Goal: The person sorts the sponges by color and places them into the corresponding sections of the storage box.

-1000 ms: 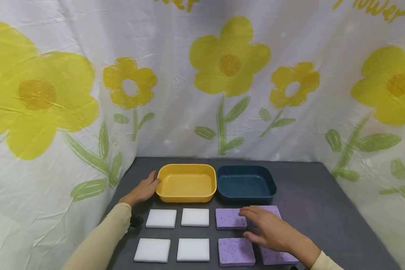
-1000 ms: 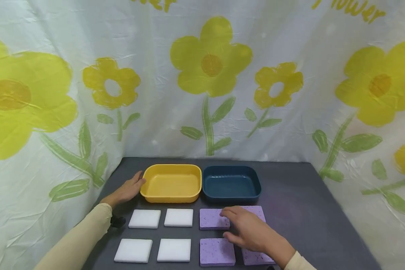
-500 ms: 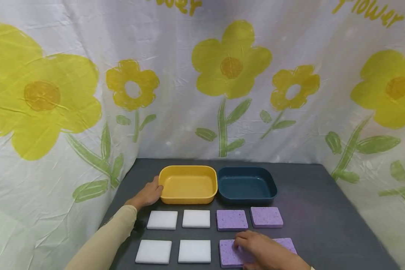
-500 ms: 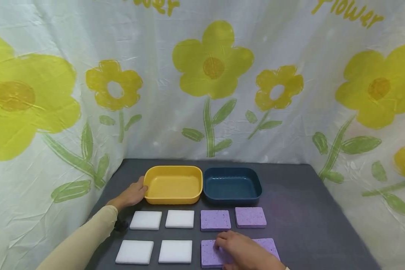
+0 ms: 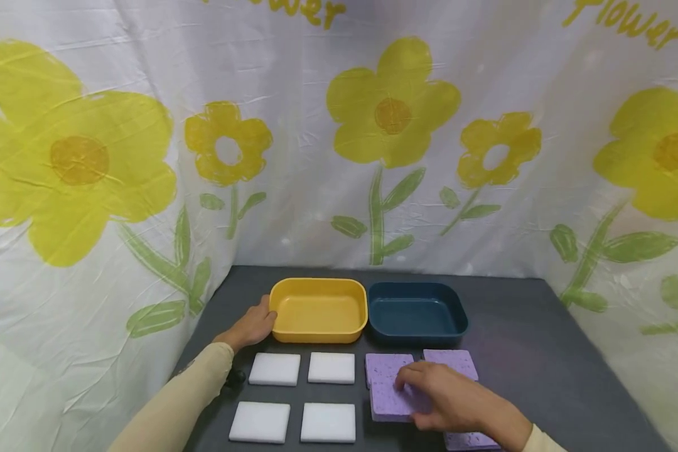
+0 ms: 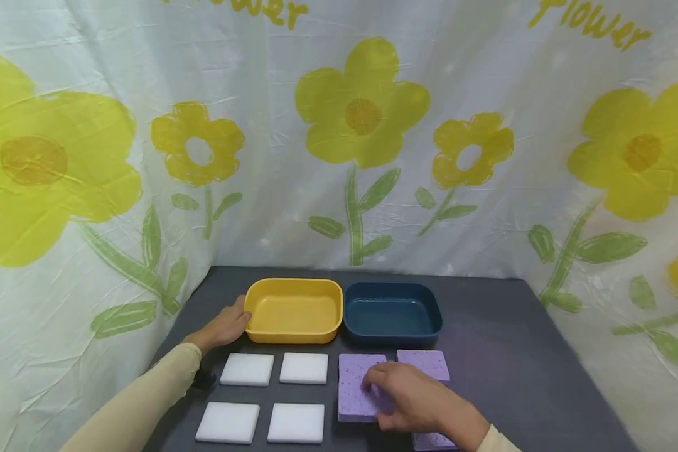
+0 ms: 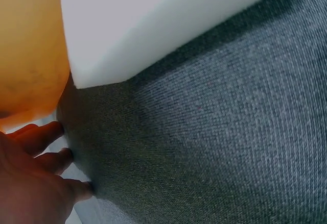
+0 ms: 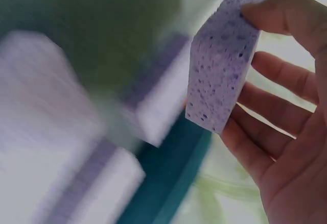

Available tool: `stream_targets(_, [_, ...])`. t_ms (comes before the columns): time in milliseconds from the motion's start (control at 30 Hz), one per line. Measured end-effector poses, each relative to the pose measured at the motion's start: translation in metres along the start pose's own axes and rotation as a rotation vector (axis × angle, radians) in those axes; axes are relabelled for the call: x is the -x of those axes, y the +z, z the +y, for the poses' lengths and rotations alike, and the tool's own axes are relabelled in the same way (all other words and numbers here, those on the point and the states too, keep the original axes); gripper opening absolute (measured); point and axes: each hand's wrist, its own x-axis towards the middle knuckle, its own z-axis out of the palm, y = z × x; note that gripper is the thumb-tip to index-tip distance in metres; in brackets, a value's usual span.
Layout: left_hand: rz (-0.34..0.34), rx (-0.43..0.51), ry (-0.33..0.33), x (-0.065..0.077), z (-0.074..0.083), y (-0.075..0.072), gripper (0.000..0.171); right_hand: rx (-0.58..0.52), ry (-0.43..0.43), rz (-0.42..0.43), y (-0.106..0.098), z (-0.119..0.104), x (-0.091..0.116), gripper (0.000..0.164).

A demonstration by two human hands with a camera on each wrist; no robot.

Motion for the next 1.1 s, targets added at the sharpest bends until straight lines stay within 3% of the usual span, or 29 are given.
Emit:
stream_targets(233, [0.005, 0.009, 0.006, -0.002, 0.002, 0.004, 0.056, 0.121, -0.029, 0.114, -0.05, 0.011, -0.039, 0.038])
stream_targets(467, [-0.012, 0.027, 0.02, 0.0, 0.006, 0.003, 0.055, 0.188, -0.001, 0.141, -0.074, 0.017, -0.093, 0.038])
stream_targets(800, [0.002, 0.015, 0.018, -0.002, 0.004, 0.001, 0.054, 0.17, -0.002, 0.105, -0.08, 0.018, -0.167, 0.039])
stream_targets(1100, [0.019, -0.003, 0.029, -0.004, 0.003, 0.006, 0.048, 0.176, 0.026, 0.085, -0.058, 0.04, -0.213, 0.04])
